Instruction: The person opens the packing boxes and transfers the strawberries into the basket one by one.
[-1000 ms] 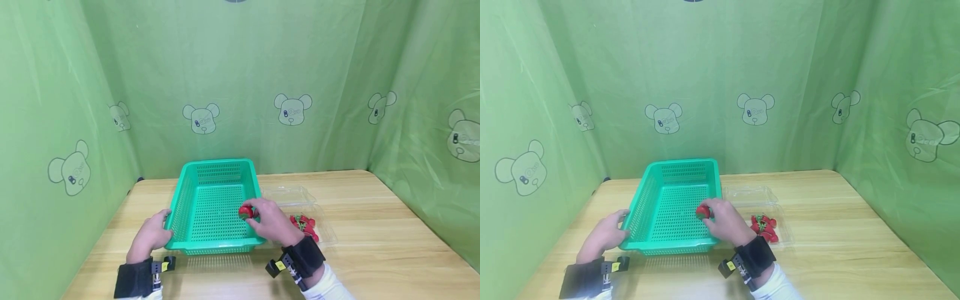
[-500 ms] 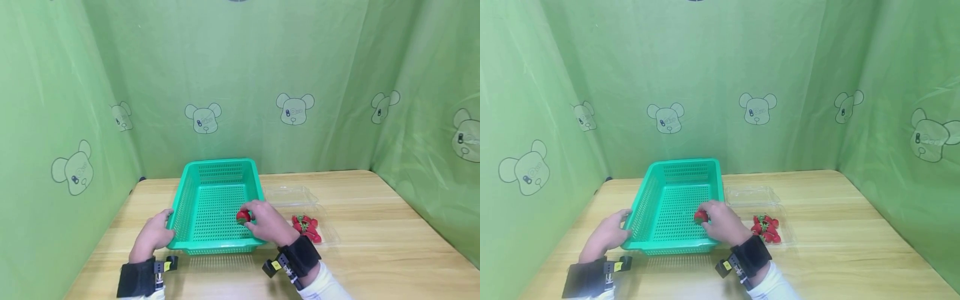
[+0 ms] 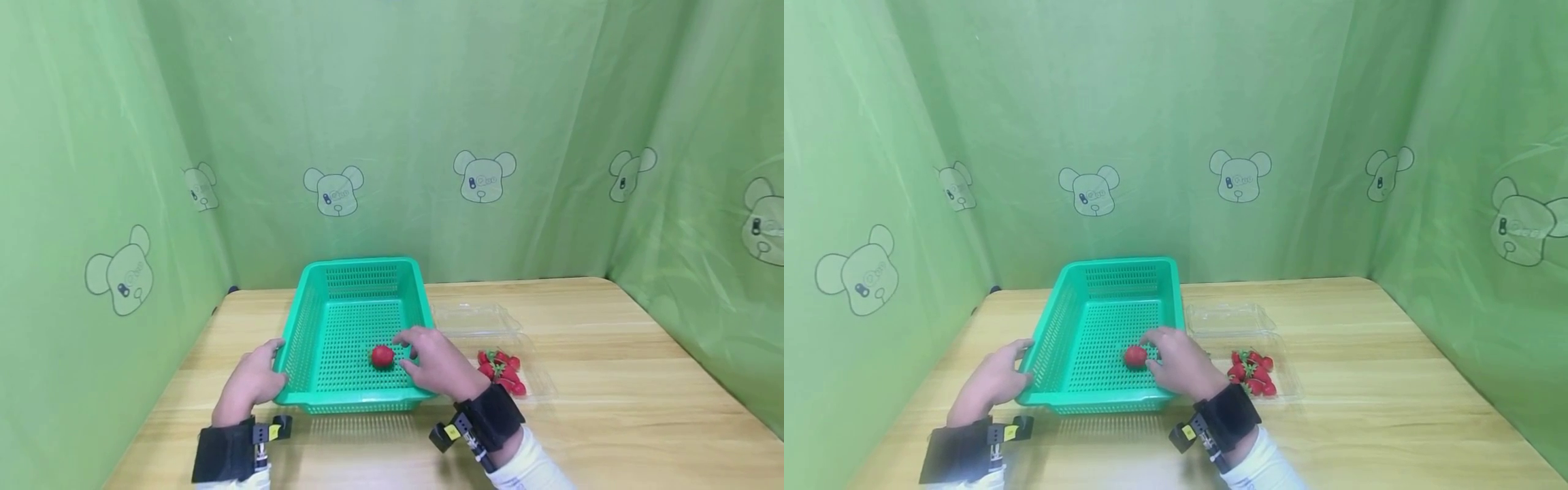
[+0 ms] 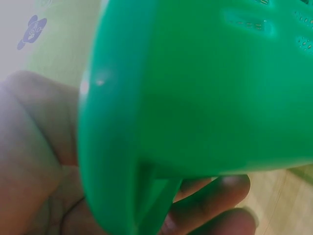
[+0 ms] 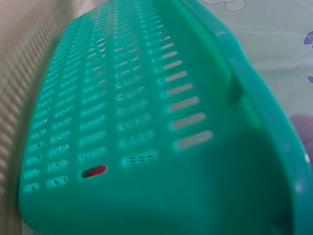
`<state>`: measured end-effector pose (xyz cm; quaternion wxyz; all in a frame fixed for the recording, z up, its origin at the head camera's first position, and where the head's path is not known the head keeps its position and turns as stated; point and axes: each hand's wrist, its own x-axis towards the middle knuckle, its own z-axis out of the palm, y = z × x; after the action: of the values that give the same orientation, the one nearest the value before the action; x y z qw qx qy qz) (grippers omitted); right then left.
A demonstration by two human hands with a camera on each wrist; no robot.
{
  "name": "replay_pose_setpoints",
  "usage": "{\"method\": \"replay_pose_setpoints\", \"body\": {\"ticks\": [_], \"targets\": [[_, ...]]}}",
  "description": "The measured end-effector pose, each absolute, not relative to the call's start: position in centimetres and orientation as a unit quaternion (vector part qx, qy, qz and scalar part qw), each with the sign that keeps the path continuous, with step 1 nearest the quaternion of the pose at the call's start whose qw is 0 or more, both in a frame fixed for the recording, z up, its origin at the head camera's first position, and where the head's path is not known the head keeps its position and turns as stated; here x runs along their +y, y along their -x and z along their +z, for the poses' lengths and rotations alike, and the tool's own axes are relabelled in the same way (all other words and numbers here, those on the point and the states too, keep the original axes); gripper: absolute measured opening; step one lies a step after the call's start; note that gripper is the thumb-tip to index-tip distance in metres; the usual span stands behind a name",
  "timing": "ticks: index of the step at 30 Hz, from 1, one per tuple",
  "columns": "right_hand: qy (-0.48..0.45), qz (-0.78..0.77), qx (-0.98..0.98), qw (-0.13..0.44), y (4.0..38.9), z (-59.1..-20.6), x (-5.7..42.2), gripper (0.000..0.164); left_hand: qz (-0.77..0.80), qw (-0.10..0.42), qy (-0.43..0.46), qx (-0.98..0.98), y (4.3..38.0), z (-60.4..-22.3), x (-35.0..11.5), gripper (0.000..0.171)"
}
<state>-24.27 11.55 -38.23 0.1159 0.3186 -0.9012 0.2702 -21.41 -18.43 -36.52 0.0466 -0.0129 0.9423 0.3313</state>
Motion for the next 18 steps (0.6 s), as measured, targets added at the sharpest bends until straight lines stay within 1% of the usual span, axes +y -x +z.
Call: {"method": "replay_pose_setpoints", "body": {"ticks": [6,14,18], "targets": [[-0.298,0.291,-0.903,0.103,24.1,-37.9,12.1,0.034,0.330,0.051,0.015,0.942,21.4,-36.3,-18.2,0.064],[-0.278,0.298,-0.905,0.122,23.9,-37.6,12.7,0.031,0.328,0.051,0.016,0.943,21.3,-36.4,-18.3,0.063],[-0.270,0.306,-0.905,0.122,23.8,-37.4,12.9,0.030,0.331,0.055,0.020,0.942,21.2,-36.4,-18.3,0.064]]}}
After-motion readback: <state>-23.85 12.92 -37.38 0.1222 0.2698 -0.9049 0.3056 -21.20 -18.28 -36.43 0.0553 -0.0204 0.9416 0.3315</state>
